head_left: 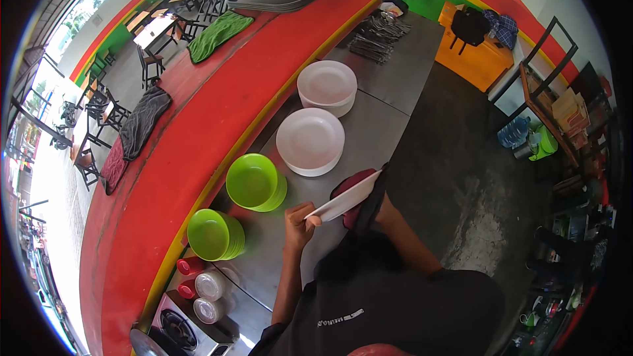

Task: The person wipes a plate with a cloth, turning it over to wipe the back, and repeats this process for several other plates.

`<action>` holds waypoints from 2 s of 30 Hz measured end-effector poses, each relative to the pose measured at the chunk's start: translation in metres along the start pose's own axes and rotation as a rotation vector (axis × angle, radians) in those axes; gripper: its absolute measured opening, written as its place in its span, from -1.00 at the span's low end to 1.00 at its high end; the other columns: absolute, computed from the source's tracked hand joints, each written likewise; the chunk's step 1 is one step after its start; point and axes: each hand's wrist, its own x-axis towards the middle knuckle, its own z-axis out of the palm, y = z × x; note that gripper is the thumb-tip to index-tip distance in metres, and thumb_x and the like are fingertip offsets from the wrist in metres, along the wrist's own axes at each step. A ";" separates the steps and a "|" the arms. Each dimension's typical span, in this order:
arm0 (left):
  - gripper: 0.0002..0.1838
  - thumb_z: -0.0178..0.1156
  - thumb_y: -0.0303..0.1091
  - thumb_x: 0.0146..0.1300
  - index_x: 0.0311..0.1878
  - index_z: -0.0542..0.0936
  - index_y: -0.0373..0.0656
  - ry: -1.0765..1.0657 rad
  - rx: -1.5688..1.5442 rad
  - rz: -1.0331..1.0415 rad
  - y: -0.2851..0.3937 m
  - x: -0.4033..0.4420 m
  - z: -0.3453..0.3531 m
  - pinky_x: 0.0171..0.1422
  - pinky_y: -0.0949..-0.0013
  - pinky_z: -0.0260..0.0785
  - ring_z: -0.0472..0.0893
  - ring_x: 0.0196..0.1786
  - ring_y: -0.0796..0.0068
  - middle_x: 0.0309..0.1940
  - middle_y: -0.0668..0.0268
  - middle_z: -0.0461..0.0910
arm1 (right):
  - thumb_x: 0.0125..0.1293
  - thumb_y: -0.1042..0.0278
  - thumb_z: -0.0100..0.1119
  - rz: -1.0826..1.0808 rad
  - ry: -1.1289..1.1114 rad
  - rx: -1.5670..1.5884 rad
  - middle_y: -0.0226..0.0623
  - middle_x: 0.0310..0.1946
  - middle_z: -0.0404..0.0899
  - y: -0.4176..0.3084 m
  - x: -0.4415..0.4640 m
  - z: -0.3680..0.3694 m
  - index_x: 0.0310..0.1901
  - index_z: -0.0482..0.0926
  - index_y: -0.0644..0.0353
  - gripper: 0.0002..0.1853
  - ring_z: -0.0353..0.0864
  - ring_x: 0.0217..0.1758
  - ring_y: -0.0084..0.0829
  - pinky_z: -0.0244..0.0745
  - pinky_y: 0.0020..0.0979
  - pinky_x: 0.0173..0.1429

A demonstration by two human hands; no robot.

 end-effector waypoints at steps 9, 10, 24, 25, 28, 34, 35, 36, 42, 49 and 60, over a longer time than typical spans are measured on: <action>-0.46 -0.03 -0.13 0.37 0.30 0.38 -0.29 0.382 -0.143 -0.187 -0.035 0.060 0.043 0.42 0.15 0.12 0.35 0.32 0.08 0.24 0.02 0.37 | 0.44 0.22 0.13 0.190 0.189 0.261 -0.08 0.03 0.67 -0.072 0.061 -0.038 0.22 0.49 0.41 -0.53 0.69 0.06 -0.25 0.59 -0.25 0.17; -0.36 -0.03 -0.22 0.34 0.45 0.27 -0.30 0.459 -0.267 -0.281 -0.048 0.061 0.049 0.55 0.14 0.01 0.24 0.46 0.08 0.40 0.00 0.27 | 0.41 0.26 0.17 0.153 0.221 0.051 -0.12 -0.04 0.68 -0.075 0.071 -0.039 0.18 0.52 0.41 -0.57 0.70 -0.02 -0.30 0.60 -0.29 0.08; -0.32 -0.04 -0.21 0.47 0.56 0.03 -0.21 0.732 -0.519 -0.653 -0.179 0.042 0.078 0.53 0.21 0.11 0.31 0.44 0.22 0.42 0.07 0.28 | 0.31 0.36 0.30 -0.237 0.278 -0.683 -0.29 -0.39 0.64 -0.045 0.205 -0.063 -0.19 0.61 0.40 -0.77 0.58 -0.34 -0.51 0.48 -0.43 -0.20; -0.33 -0.04 -0.19 0.49 0.56 0.05 -0.21 0.751 -0.518 -0.658 -0.191 0.043 0.079 0.53 0.21 0.11 0.31 0.43 0.23 0.41 0.08 0.28 | 0.31 0.36 0.31 -0.255 0.276 -0.736 -0.28 -0.40 0.63 -0.042 0.215 -0.068 -0.20 0.61 0.40 -0.77 0.57 -0.33 -0.49 0.48 -0.41 -0.18; -0.34 -0.02 -0.09 0.53 0.54 0.10 -0.21 0.741 -0.479 -0.648 -0.202 0.048 0.078 0.53 0.21 0.11 0.32 0.43 0.25 0.41 0.08 0.29 | 0.30 0.33 0.32 -0.292 0.273 -0.854 -0.22 -0.39 0.62 -0.038 0.230 -0.072 -0.20 0.59 0.39 -0.75 0.57 -0.30 -0.43 0.47 -0.35 -0.13; -0.31 0.01 0.06 0.52 0.51 0.17 -0.21 0.773 -0.425 -0.755 -0.225 0.061 0.074 0.46 0.21 0.22 0.39 0.38 0.27 0.36 0.12 0.36 | 0.32 0.28 0.30 -0.301 0.254 -0.966 -0.11 -0.20 0.66 -0.045 0.247 -0.061 -0.01 0.54 0.36 -0.66 0.64 -0.11 -0.31 0.49 -0.31 0.05; -0.31 0.01 0.07 0.52 0.50 0.18 -0.21 0.773 -0.440 -0.782 -0.231 0.059 0.074 0.45 0.22 0.24 0.41 0.36 0.27 0.35 0.13 0.37 | 0.33 0.28 0.30 -0.278 0.252 -0.995 -0.09 -0.14 0.65 -0.040 0.254 -0.065 0.04 0.52 0.35 -0.63 0.64 -0.06 -0.30 0.48 -0.30 0.10; -0.26 0.02 0.10 0.50 0.52 0.15 -0.18 0.787 -0.447 -0.786 -0.236 0.057 0.076 0.47 0.17 0.21 0.36 0.40 0.22 0.40 0.12 0.31 | 0.33 0.28 0.29 -0.258 0.249 -1.022 -0.07 -0.07 0.65 -0.038 0.258 -0.065 0.10 0.49 0.34 -0.60 0.64 0.00 -0.29 0.47 -0.28 0.14; -0.17 0.02 0.27 0.32 0.49 0.22 -0.07 0.626 -1.041 -0.878 -0.206 0.064 0.075 0.28 -0.11 0.38 0.45 0.34 0.05 0.36 0.13 0.36 | 0.50 -0.08 -0.02 0.306 0.091 -0.432 -0.18 0.14 0.55 0.002 0.260 -0.121 0.29 0.40 0.25 -0.42 0.54 0.17 -0.36 0.40 -0.31 0.29; -0.16 -0.02 0.34 0.24 0.45 0.27 -0.02 0.677 -1.162 -0.851 -0.199 0.079 0.075 0.20 -0.17 0.43 0.49 0.29 0.02 0.31 0.14 0.42 | 0.52 -0.22 -0.15 0.395 0.089 -0.299 -0.26 0.02 0.59 0.003 0.242 -0.093 0.31 0.39 0.24 -0.34 0.59 0.05 -0.42 0.51 -0.33 0.20; -0.15 -0.03 0.35 0.24 0.46 0.26 -0.01 0.754 -1.136 -0.842 -0.206 0.088 0.072 0.22 -0.15 0.43 0.47 0.32 0.03 0.33 0.15 0.41 | 0.52 -0.28 -0.19 0.419 0.135 -0.339 -0.25 -0.02 0.62 0.001 0.269 -0.085 0.27 0.43 0.27 -0.30 0.66 -0.10 -0.43 0.62 -0.35 -0.07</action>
